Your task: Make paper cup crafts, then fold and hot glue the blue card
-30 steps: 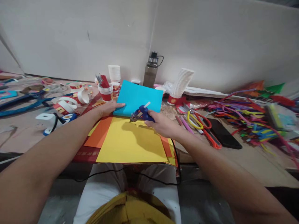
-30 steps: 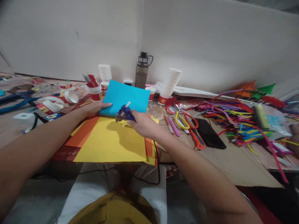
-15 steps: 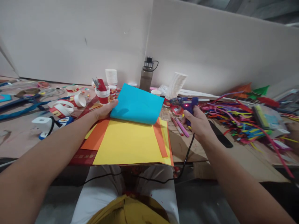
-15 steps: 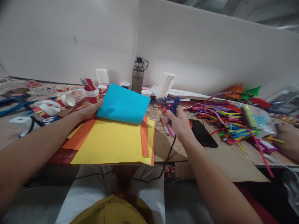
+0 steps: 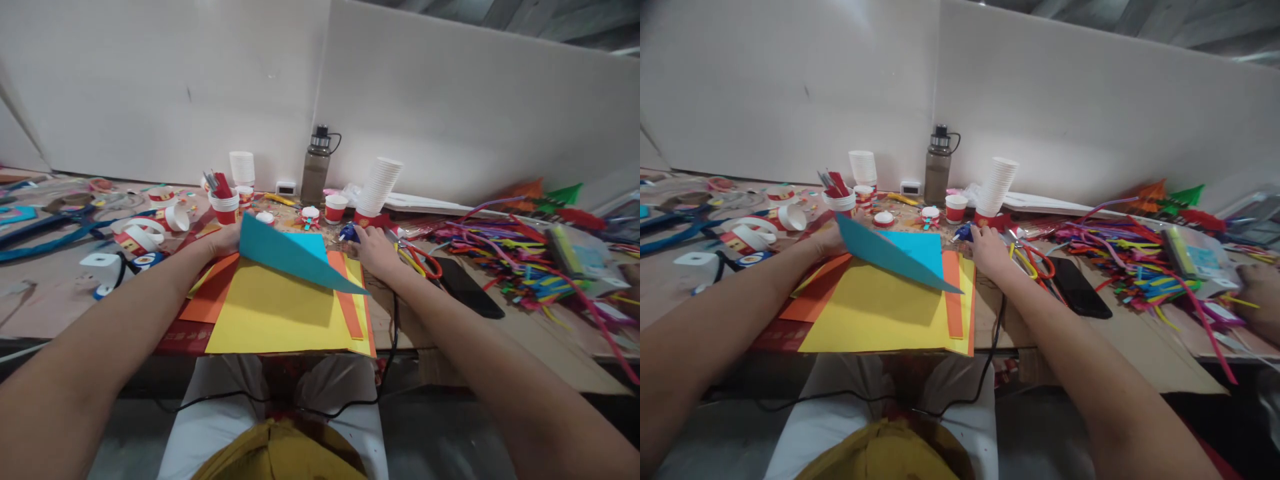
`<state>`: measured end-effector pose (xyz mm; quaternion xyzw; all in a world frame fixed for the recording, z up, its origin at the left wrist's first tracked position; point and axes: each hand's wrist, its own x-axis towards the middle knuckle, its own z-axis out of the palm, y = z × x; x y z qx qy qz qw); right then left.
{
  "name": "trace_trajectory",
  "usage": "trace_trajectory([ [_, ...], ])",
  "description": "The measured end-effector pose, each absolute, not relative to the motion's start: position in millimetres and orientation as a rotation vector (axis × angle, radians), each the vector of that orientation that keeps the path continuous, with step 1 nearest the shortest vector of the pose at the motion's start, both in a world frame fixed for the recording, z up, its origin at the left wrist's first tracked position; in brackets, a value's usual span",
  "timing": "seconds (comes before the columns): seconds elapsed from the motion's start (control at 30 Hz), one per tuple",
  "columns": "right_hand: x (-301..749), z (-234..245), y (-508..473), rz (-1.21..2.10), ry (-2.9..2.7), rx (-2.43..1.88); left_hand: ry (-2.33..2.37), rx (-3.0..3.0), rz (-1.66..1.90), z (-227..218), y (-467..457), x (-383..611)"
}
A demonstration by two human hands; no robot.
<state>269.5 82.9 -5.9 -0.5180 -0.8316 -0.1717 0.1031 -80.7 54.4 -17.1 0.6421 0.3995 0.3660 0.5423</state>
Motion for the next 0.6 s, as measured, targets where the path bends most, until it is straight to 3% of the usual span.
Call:
trace_trajectory([
  [0.13,268.6,-11.3,82.6,-0.519,-2.556,-1.558,0.974,1.957,0.513,-10.3,52.8,-85.6],
  [0.4,235.0,5.0,50.9,-0.43,-2.513,-1.308,0.99,2.262,0.483,-15.2,53.7,-85.4],
  [0.6,176.8,1.8,20.7,0.09,-2.755,-0.965,0.994,2.301,0.495,-15.0,51.8,-84.2],
])
